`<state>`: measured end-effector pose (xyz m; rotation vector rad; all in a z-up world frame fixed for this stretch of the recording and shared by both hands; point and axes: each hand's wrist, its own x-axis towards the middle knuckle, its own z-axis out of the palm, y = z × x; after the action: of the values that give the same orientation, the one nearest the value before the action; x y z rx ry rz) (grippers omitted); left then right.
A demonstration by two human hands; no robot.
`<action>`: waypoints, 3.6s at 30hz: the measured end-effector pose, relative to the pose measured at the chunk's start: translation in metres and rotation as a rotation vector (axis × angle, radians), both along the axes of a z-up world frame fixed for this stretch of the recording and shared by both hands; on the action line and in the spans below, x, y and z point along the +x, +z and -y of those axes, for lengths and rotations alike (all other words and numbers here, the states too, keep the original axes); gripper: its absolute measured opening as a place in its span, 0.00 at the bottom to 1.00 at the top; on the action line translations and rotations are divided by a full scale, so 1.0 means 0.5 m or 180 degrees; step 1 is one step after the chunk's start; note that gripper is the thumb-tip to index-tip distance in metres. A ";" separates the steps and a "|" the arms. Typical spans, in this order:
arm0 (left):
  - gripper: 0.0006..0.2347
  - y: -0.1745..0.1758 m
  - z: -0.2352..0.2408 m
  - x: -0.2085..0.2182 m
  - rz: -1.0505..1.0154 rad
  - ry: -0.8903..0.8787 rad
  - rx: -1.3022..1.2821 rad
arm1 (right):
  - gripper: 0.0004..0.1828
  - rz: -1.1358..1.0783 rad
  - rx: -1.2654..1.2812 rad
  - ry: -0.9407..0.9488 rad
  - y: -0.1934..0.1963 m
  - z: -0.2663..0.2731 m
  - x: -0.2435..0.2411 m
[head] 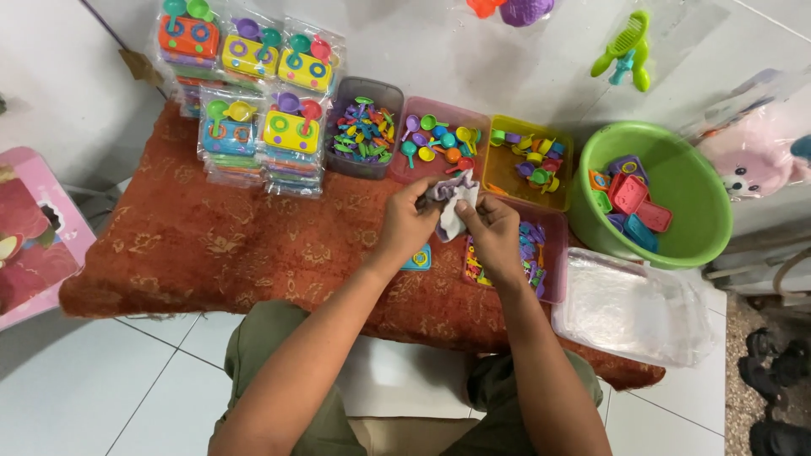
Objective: The person sits on the floor and wipes small plastic toys with a cloth. They pick up individual items from a container, wipe them, and place them into a clear plastic bag.
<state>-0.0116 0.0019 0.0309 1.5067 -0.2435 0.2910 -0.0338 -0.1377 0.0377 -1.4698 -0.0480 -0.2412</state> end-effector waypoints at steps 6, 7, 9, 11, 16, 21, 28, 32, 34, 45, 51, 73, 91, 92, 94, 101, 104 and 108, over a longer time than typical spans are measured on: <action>0.10 0.016 -0.005 -0.010 0.0006 -0.0027 0.0053 | 0.06 0.0069 -0.0133 0.0110 -0.036 0.010 0.022; 0.10 0.016 -0.005 -0.008 0.0005 -0.0024 0.0054 | 0.06 0.0069 -0.0132 0.0113 -0.029 0.010 0.020; 0.15 0.015 -0.006 -0.004 0.0034 -0.0205 0.0083 | 0.05 0.0119 -0.0229 0.0106 -0.015 0.010 0.014; 0.13 0.011 -0.004 -0.001 -0.0071 -0.0171 0.0082 | 0.04 0.0114 -0.0178 0.0122 -0.008 0.007 0.009; 0.06 -0.022 -0.005 0.011 -0.0151 0.0101 0.0042 | 0.04 0.0120 -0.0151 0.0183 -0.011 0.006 0.009; 0.08 0.044 -0.007 -0.013 0.0098 -0.0077 0.0202 | 0.09 0.0128 -0.0270 0.0103 -0.036 0.021 0.020; 0.09 0.014 -0.006 -0.009 0.0067 -0.0059 0.0107 | 0.06 0.0155 -0.0137 0.0072 -0.030 0.031 0.020; 0.08 -0.016 -0.002 0.002 0.0224 0.0062 0.0320 | 0.04 0.0110 -0.0187 0.0124 -0.025 0.024 0.014; 0.08 -0.024 -0.002 0.003 0.0269 0.0062 0.0377 | 0.05 0.0105 -0.0157 0.0141 -0.035 0.026 0.015; 0.11 0.011 -0.005 -0.007 0.0236 0.0051 0.0279 | 0.05 0.0059 -0.0249 0.0059 -0.031 0.023 0.015; 0.13 0.033 -0.009 -0.004 0.0147 -0.0184 0.0245 | 0.07 0.0032 -0.0250 0.0074 -0.023 0.024 0.016; 0.16 0.015 0.013 -0.006 -0.0222 0.0013 -0.0613 | 0.04 0.0105 0.0115 -0.0085 -0.004 -0.027 -0.004; 0.09 -0.021 0.004 0.025 -0.0409 0.0363 -0.0084 | 0.02 0.0117 -0.0120 -0.0178 -0.048 0.002 0.014; 0.09 -0.019 0.004 0.025 -0.0462 0.0417 -0.0131 | 0.03 0.0123 -0.0107 -0.0189 -0.053 0.005 0.016; 0.08 -0.013 0.000 0.025 -0.0520 0.0475 -0.0175 | 0.05 0.0125 -0.0091 -0.0196 -0.065 0.007 0.020; 0.03 -0.023 -0.011 0.025 -0.0315 0.0843 -0.0024 | 0.16 -0.0037 -0.0451 -0.0221 -0.040 -0.009 0.012; 0.02 -0.018 -0.024 0.021 0.0028 0.0989 0.0445 | 0.24 0.0450 -0.0681 -0.0480 -0.026 -0.001 0.013; 0.02 -0.040 -0.014 0.024 0.0450 0.1084 0.0983 | 0.10 0.0837 -0.0869 -0.0660 -0.004 -0.013 -0.005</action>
<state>0.0004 0.0088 0.0107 1.8361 -0.1464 0.6570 -0.0361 -0.1311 0.0360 -1.7080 -0.1459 -0.6159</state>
